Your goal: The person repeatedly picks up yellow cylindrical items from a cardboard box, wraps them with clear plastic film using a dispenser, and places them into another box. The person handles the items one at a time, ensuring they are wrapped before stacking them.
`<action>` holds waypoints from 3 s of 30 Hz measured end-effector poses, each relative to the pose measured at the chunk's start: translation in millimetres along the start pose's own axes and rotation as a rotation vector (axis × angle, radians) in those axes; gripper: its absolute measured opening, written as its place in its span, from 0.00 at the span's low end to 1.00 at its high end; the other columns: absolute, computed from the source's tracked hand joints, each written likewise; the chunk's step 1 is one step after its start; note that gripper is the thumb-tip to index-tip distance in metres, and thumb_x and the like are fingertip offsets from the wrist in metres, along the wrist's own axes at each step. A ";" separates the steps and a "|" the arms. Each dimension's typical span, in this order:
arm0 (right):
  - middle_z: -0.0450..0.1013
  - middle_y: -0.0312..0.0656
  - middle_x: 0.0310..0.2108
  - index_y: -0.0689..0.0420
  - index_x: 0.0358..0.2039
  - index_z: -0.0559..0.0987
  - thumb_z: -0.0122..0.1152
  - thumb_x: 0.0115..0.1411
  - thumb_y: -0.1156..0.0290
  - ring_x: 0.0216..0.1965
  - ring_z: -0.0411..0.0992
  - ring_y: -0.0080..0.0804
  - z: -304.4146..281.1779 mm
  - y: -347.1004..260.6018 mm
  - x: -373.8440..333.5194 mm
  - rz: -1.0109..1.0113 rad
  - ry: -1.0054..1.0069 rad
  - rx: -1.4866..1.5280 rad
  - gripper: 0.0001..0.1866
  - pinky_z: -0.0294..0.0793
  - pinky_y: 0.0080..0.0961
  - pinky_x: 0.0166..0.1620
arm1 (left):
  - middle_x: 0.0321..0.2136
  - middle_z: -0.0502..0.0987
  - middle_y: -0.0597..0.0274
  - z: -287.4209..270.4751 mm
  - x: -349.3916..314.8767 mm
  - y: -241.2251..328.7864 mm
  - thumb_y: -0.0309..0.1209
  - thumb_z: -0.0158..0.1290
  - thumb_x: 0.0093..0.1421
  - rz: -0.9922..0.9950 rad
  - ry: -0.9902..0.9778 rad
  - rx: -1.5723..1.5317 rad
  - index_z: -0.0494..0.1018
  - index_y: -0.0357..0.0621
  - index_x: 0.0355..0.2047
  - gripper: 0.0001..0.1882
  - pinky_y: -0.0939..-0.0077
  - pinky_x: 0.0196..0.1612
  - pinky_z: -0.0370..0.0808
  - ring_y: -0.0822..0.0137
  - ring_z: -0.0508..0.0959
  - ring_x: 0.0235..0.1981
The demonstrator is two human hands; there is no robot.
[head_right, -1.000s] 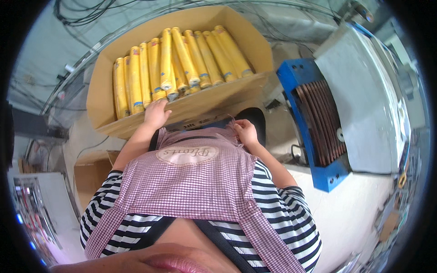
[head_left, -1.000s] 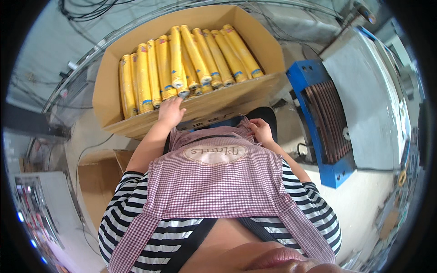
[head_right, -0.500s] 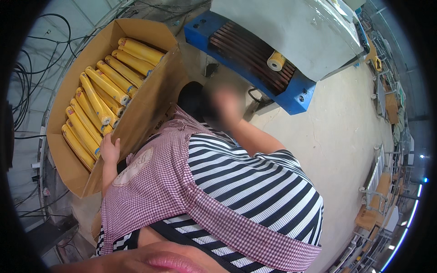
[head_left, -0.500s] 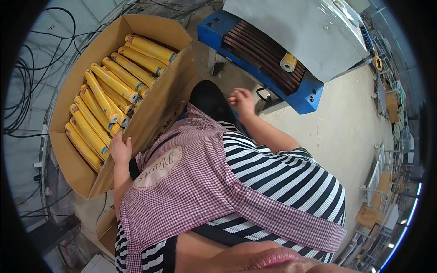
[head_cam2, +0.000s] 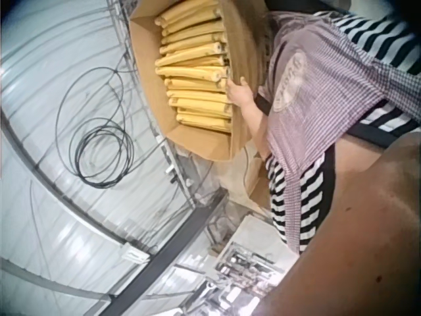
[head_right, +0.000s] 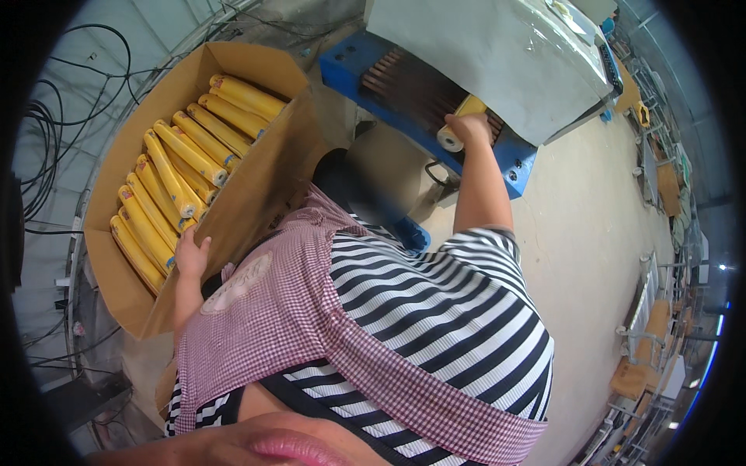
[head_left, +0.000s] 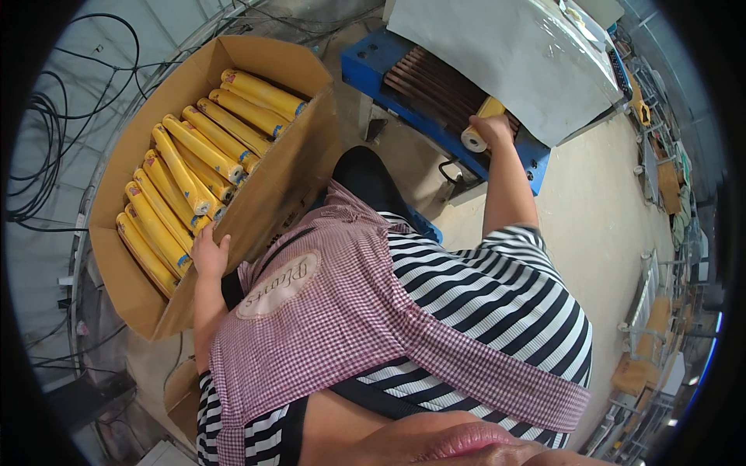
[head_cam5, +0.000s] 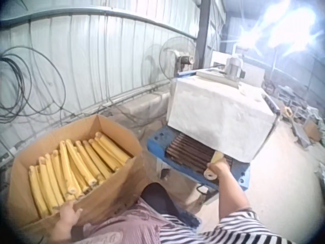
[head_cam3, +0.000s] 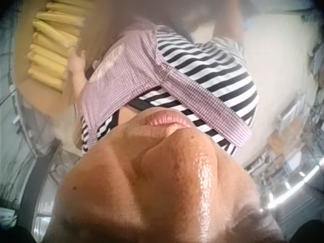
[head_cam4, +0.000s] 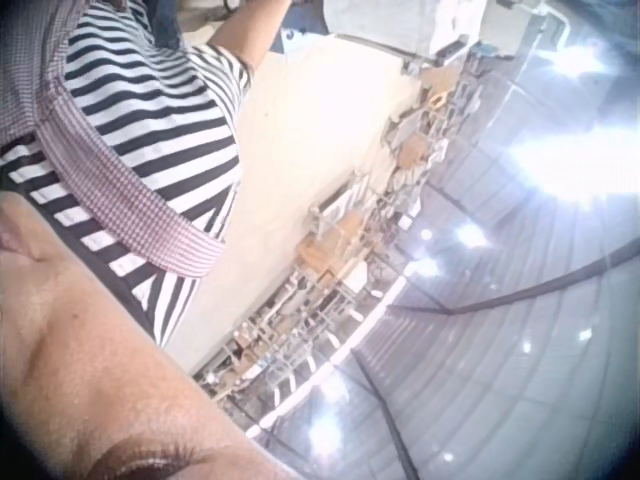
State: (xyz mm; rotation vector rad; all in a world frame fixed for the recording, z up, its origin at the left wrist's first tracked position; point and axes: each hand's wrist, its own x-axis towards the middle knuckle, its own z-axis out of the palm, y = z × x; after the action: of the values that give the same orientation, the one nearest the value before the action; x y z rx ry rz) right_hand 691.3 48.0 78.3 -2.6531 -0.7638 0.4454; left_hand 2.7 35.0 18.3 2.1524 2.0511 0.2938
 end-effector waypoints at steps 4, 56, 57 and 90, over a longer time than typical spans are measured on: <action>0.76 0.45 0.41 0.66 0.50 0.72 0.61 0.61 0.61 0.41 0.76 0.33 48.3 -12.2 -104.5 -0.025 -0.555 1.367 0.24 0.77 0.33 0.46 | 0.50 0.74 0.52 -23.1 1.0 50.9 0.35 0.59 0.57 0.295 0.212 -0.269 0.70 0.48 0.56 0.26 0.61 0.59 0.66 0.51 0.72 0.53; 0.60 0.56 0.64 0.66 0.64 0.63 0.51 0.60 0.35 0.56 0.69 0.43 6.2 -231.1 -308.5 -1.949 -0.534 0.813 0.47 0.69 0.38 0.57 | 0.64 0.62 0.51 18.4 -214.1 -86.0 0.73 0.28 0.57 -0.630 -0.194 -2.163 0.50 0.45 0.69 0.52 0.52 0.56 0.71 0.50 0.67 0.61; 0.65 0.54 0.61 0.65 0.63 0.64 0.53 0.63 0.44 0.53 0.71 0.43 5.8 -232.3 -301.2 -1.818 -0.556 0.957 0.40 0.72 0.38 0.54 | 0.64 0.62 0.51 7.1 -209.0 -81.5 0.74 0.27 0.57 -0.598 -0.191 -2.212 0.50 0.46 0.69 0.52 0.52 0.56 0.72 0.50 0.66 0.62; 0.72 0.36 0.47 0.50 0.50 0.76 0.65 0.60 0.53 0.46 0.70 0.28 165.7 -232.5 -120.4 0.039 -0.886 1.413 0.22 0.70 0.28 0.47 | 0.53 0.72 0.38 -192.8 -54.6 34.5 0.49 0.31 0.72 0.153 0.010 -2.098 0.59 0.34 0.62 0.31 0.64 0.47 0.81 0.43 0.78 0.48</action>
State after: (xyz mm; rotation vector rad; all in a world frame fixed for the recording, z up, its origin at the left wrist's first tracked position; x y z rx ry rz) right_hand 426.0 205.2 49.0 -1.0773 -0.3109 1.4990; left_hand -13.7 -25.9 211.6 0.7546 0.4758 1.4741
